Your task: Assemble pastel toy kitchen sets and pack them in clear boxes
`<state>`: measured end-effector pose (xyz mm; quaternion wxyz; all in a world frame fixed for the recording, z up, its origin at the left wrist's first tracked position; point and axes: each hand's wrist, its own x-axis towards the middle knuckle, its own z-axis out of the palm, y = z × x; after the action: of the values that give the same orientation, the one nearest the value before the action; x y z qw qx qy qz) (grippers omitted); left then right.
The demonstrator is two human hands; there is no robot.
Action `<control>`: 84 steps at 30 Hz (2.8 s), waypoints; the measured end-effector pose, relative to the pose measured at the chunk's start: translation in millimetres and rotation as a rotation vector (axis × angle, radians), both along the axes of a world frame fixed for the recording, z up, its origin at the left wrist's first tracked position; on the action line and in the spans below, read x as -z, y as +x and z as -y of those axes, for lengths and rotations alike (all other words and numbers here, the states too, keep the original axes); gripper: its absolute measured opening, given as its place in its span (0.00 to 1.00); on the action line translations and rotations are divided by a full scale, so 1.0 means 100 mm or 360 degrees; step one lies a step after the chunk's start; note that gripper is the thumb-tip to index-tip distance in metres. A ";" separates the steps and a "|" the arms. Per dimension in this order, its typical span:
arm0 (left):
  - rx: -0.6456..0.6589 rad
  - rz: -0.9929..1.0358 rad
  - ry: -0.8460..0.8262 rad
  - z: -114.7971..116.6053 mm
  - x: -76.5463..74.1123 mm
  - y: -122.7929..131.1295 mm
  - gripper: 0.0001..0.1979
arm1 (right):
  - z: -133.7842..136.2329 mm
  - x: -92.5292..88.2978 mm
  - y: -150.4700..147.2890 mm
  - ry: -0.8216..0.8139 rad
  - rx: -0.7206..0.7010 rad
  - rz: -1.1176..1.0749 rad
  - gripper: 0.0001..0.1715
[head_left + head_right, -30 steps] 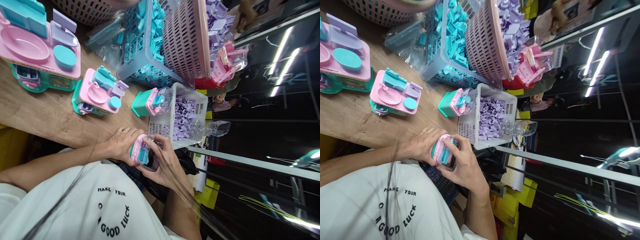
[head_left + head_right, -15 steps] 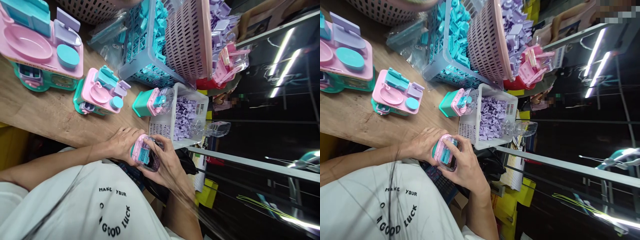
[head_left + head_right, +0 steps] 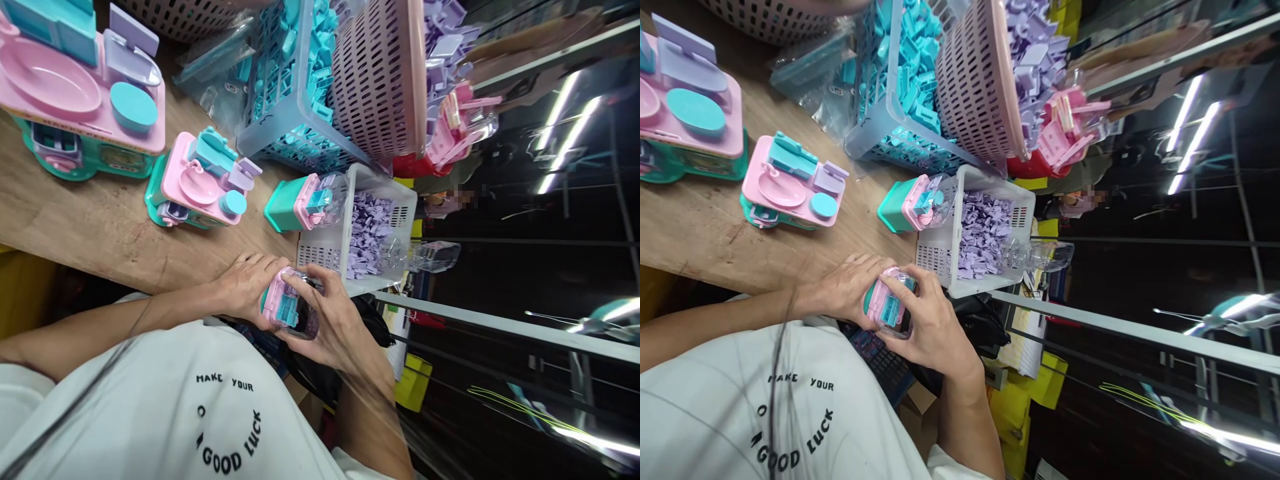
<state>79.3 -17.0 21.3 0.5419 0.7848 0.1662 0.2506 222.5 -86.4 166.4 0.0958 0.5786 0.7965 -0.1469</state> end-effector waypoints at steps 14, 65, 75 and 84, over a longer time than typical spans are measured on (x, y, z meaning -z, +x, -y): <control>-0.0059 0.0012 0.0031 0.04 0.09 0.07 0.48 | -0.18 -0.10 -0.13 -0.0109 -0.0013 0.0156 0.47; -0.0064 0.0072 0.0073 0.04 0.08 0.06 0.46 | 0.05 0.04 0.03 0.0072 0.0102 -0.0122 0.48; -0.0054 0.0053 0.0033 0.03 0.08 0.05 0.47 | 0.04 0.05 0.06 0.0029 0.0114 -0.0155 0.46; -0.0059 0.0032 -0.0006 0.04 0.07 0.06 0.47 | -0.05 -0.02 0.03 -0.0070 0.0054 -0.0047 0.50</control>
<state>85.0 -20.6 14.7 0.5403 0.7781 0.1757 0.2679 225.0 -81.7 168.2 0.0942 0.5877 0.7844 -0.1744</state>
